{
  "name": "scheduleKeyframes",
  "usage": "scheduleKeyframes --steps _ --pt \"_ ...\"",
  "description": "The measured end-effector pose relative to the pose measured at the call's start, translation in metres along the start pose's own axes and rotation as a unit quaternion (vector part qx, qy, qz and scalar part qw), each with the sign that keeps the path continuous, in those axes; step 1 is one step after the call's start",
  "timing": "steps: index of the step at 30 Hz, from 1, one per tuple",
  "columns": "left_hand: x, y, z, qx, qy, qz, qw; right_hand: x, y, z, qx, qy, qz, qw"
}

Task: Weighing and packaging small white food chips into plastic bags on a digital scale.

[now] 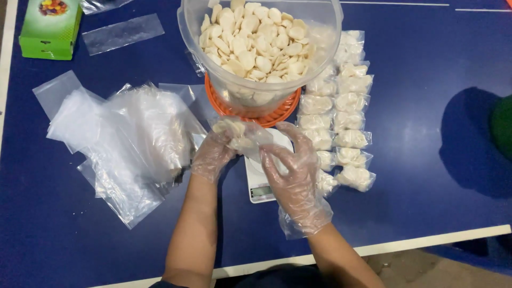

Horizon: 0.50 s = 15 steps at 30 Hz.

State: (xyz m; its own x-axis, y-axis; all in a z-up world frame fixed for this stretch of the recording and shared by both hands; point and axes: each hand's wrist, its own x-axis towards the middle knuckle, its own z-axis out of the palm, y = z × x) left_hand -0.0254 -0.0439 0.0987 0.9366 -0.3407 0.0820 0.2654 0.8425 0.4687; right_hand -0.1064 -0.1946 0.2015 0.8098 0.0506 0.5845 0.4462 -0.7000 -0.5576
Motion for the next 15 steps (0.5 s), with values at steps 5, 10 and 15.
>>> scheduleKeyframes --steps 5,10,15 --pt "0.0 -0.029 -0.061 0.037 -0.029 -0.017 0.999 -0.013 0.013 0.005 0.035 -0.068 0.074 0.994" --pt "-0.003 -0.034 -0.07 0.051 -0.033 -0.024 0.998 -0.008 0.01 0.006 0.056 -0.083 0.143 0.985" --pt "-0.015 -0.009 -0.014 0.047 -0.022 -0.049 0.997 0.001 0.008 0.011 0.047 -0.112 0.167 0.978"
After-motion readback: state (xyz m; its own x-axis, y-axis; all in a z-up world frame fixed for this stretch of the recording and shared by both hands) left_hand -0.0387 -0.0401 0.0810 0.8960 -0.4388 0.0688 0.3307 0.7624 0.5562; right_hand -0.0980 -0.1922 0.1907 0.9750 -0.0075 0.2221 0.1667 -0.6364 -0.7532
